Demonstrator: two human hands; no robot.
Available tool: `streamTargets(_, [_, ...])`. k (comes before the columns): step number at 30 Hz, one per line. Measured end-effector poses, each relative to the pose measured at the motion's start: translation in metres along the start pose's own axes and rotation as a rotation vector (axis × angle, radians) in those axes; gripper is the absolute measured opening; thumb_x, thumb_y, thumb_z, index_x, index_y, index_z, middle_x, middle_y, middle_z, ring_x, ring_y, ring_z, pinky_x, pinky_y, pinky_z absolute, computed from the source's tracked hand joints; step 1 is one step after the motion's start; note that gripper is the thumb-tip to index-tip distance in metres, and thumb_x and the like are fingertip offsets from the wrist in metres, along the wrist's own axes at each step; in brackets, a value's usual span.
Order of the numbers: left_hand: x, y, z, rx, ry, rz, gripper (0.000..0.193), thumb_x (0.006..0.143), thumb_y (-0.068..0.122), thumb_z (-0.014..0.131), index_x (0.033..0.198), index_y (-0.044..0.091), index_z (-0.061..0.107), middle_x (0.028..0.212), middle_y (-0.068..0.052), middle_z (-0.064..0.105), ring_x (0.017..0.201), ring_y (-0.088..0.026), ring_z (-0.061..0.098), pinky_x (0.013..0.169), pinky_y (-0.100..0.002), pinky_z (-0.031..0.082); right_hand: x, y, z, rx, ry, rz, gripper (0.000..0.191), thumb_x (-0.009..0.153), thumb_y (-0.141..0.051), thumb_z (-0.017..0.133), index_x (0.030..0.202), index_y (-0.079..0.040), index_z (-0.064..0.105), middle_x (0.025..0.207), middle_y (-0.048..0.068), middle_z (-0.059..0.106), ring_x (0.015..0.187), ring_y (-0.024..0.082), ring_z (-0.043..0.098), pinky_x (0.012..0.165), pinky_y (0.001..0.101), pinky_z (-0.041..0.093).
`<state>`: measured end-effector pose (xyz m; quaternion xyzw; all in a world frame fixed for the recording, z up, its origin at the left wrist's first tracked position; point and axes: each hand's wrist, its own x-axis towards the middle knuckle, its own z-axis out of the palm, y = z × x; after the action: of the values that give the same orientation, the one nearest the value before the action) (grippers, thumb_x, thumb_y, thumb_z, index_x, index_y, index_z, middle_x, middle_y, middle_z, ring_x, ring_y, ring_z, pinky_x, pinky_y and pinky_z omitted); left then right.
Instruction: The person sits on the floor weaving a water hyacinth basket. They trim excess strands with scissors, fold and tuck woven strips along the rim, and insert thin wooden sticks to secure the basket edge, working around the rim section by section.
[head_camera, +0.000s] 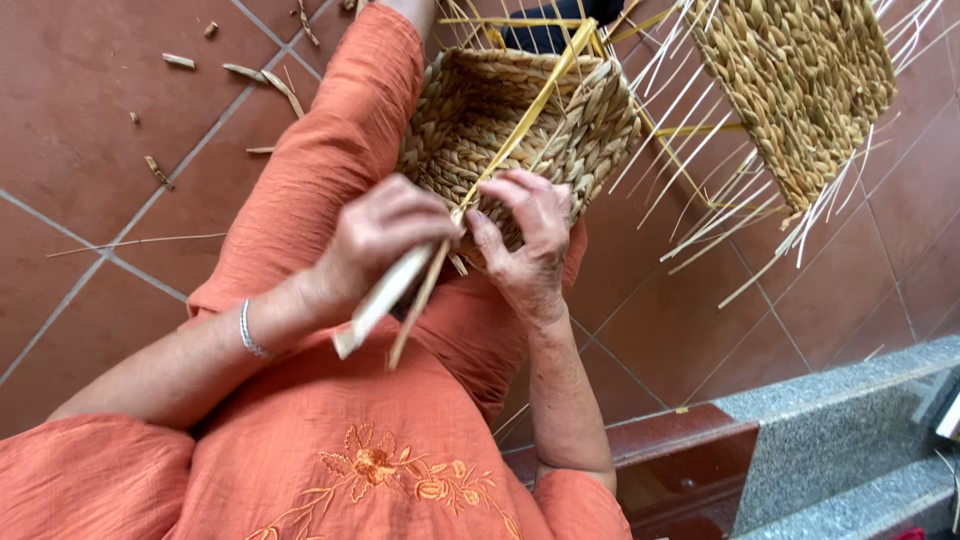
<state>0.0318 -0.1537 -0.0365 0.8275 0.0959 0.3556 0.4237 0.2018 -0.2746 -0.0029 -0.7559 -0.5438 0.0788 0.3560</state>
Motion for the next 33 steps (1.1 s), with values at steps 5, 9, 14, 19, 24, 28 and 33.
streamTargets(5, [-0.007, 0.008, -0.005, -0.017, -0.072, 0.035, 0.038, 0.079, 0.008, 0.076, 0.116, 0.003, 0.07, 0.111, -0.013, 0.065, 0.097, -0.031, 0.065, 0.085, -0.041, 0.057, 0.013, -0.012, -0.007, -0.117, -0.053, -0.107, 0.023, 0.088, -0.011, 0.085, 0.108, -0.018, 0.078, 0.107, 0.005, 0.061, 0.091, 0.02, 0.052, 0.084, 0.0357, 0.045])
streamTargets(9, [-0.008, 0.007, -0.003, 0.095, -0.096, 0.107, 0.04, 0.078, 0.008, 0.074, 0.117, 0.003, 0.07, 0.113, -0.013, 0.065, 0.101, -0.032, 0.066, 0.088, -0.042, 0.057, 0.027, -0.012, -0.014, -0.136, -0.149, -0.258, 0.017, 0.087, -0.012, 0.084, 0.102, -0.016, 0.076, 0.096, 0.001, 0.06, 0.092, 0.023, 0.057, 0.081, 0.0387, 0.045])
streamTargets(14, [-0.008, 0.004, -0.002, 0.014, -0.059, 0.063, 0.037, 0.08, 0.006, 0.076, 0.117, 0.004, 0.07, 0.11, -0.013, 0.066, 0.096, -0.03, 0.066, 0.083, -0.04, 0.058, 0.033, -0.002, -0.007, -0.106, -0.129, -0.283, 0.011, 0.089, -0.005, 0.078, 0.092, -0.007, 0.068, 0.093, 0.005, 0.061, 0.09, 0.026, 0.06, 0.08, 0.0401, 0.05])
streamTargets(19, [0.009, -0.027, 0.004, -0.36, 0.061, -0.235, 0.018, 0.097, -0.001, 0.071, 0.114, 0.003, 0.07, 0.106, -0.012, 0.072, 0.096, -0.023, 0.073, 0.084, -0.033, 0.062, 0.027, 0.013, 0.008, 0.127, -0.054, 0.02, 0.009, 0.095, 0.0, 0.07, 0.093, -0.004, 0.063, 0.089, 0.008, 0.058, 0.08, 0.021, 0.062, 0.072, 0.0346, 0.053])
streamTargets(24, [0.031, -0.074, 0.017, -0.785, 0.1, -0.708, 0.031, 0.101, 0.004, 0.073, 0.129, -0.006, 0.061, 0.1, -0.006, 0.074, 0.086, -0.013, 0.073, 0.078, -0.026, 0.064, 0.013, 0.018, 0.018, 0.091, 0.079, -0.013, 0.011, 0.097, -0.001, 0.073, 0.099, -0.005, 0.063, 0.095, 0.006, 0.059, 0.086, 0.019, 0.062, 0.077, 0.0325, 0.054])
streamTargets(28, [0.041, -0.095, 0.028, -0.764, 0.216, -0.72, 0.078, 0.092, -0.001, 0.077, 0.151, 0.005, 0.027, 0.075, -0.003, 0.067, 0.064, -0.009, 0.066, 0.054, -0.022, 0.054, 0.005, 0.018, 0.021, 0.319, 0.089, 0.199, 0.027, 0.095, -0.005, 0.076, 0.116, -0.003, 0.06, 0.094, 0.001, 0.056, 0.079, 0.011, 0.059, 0.071, 0.0262, 0.053])
streamTargets(33, [0.041, -0.107, 0.035, -0.523, 0.082, -0.634, 0.075, 0.092, -0.001, 0.077, 0.156, 0.011, 0.04, 0.067, 0.0, 0.062, 0.059, -0.003, 0.059, 0.048, -0.019, 0.044, -0.002, 0.013, 0.014, 0.215, 0.072, 0.085, 0.023, 0.095, 0.0, 0.077, 0.113, -0.006, 0.065, 0.111, 0.004, 0.058, 0.088, 0.013, 0.059, 0.077, 0.0276, 0.053])
